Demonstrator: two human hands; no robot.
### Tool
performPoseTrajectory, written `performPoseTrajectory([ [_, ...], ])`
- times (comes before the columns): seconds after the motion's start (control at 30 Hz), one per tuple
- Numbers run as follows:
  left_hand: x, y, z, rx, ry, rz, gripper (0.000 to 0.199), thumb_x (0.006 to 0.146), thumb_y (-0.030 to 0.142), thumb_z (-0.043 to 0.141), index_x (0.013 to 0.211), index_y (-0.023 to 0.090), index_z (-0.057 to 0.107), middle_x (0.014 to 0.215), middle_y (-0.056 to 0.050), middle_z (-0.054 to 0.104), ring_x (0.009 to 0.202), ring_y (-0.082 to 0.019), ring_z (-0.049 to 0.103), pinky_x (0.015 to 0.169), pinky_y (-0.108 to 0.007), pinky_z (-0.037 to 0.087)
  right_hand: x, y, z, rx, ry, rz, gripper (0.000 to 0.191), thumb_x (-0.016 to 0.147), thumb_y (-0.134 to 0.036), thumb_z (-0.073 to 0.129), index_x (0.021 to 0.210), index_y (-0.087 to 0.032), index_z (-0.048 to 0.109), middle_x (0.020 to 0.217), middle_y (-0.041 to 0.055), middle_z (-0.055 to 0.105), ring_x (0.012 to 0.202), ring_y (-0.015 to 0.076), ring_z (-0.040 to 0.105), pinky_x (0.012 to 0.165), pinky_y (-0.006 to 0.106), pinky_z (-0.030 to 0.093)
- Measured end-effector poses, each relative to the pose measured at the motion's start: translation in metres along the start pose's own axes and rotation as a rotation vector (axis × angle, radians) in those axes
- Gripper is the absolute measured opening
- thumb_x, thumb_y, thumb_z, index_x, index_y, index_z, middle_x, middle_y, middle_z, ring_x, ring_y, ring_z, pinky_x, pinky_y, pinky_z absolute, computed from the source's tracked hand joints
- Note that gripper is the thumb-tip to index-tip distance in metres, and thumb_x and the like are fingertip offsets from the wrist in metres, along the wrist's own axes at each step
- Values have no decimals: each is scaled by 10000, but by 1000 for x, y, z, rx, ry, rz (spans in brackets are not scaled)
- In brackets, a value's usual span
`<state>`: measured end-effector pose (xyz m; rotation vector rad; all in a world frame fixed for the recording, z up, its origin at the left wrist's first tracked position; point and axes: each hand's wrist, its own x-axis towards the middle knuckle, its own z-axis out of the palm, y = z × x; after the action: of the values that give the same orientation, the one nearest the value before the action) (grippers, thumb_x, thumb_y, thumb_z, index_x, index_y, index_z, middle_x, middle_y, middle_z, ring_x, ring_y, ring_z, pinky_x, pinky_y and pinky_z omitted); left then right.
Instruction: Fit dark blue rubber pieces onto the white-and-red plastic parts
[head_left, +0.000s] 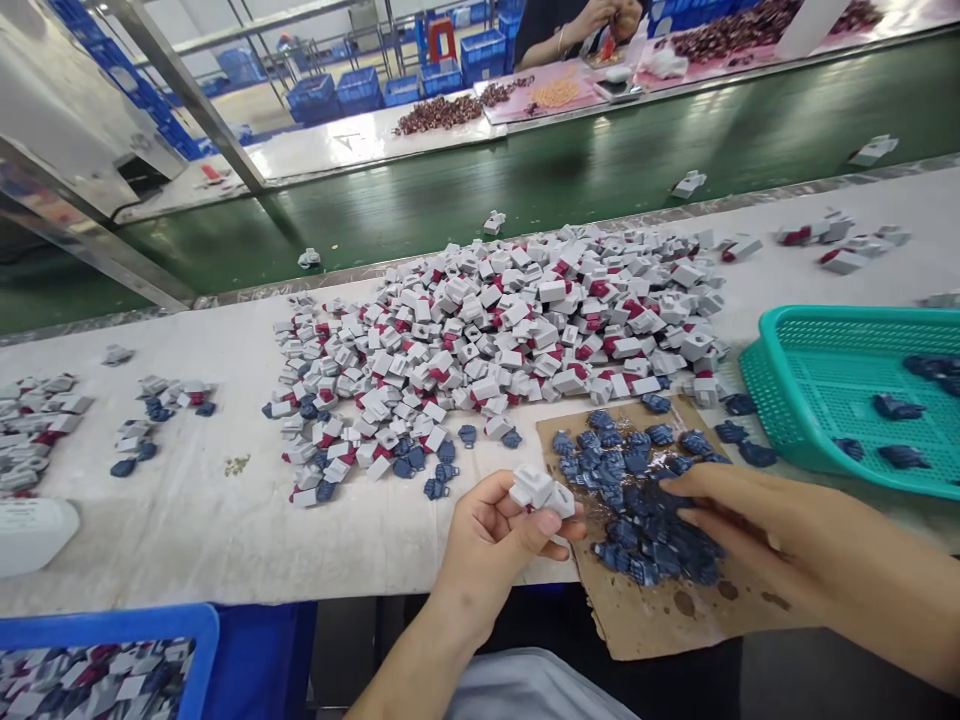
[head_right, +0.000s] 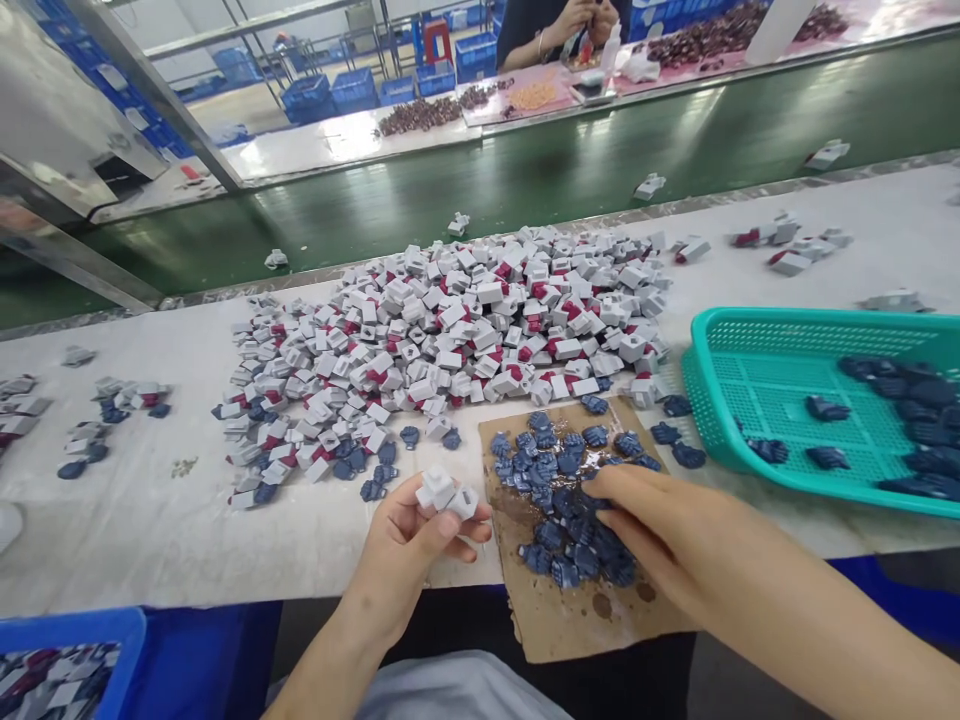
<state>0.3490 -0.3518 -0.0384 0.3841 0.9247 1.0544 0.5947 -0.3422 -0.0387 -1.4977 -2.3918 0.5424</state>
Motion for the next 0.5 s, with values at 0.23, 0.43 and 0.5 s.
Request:
performPoseTrajectory([
  [0.23, -1, -7, 0, -42, -100, -60, 250, 648, 263, 924, 775, 150, 742, 764, -20, 782, 681, -107, 734, 597, -129, 573, 8, -58, 1, 247, 364, 4, 162, 998, -439, 541, 1058, -293, 579, 794, -54, 704, 614, 104, 680, 538, 100, 531],
  [0.43, -1, -8, -1, -83, -177, -63, 242, 666, 256, 912, 756, 144, 717, 691, 5, 757, 576, -60, 682, 572, -121, 581, 8, -65, 9, 308, 239, -22, 123, 989, -337, 554, 1084, -265, 587, 828, -19, 703, 638, 138, 686, 524, 168, 538],
  [0.5, -1, -7, -1, -72, -167, -60, 254, 657, 258, 916, 747, 140, 710, 693, 3, 754, 605, -70, 691, 571, -126, 584, 7, -62, 10, 285, 221, -32, 113, 984, -305, 551, 1086, -268, 577, 829, -17, 696, 639, 142, 678, 534, 187, 532],
])
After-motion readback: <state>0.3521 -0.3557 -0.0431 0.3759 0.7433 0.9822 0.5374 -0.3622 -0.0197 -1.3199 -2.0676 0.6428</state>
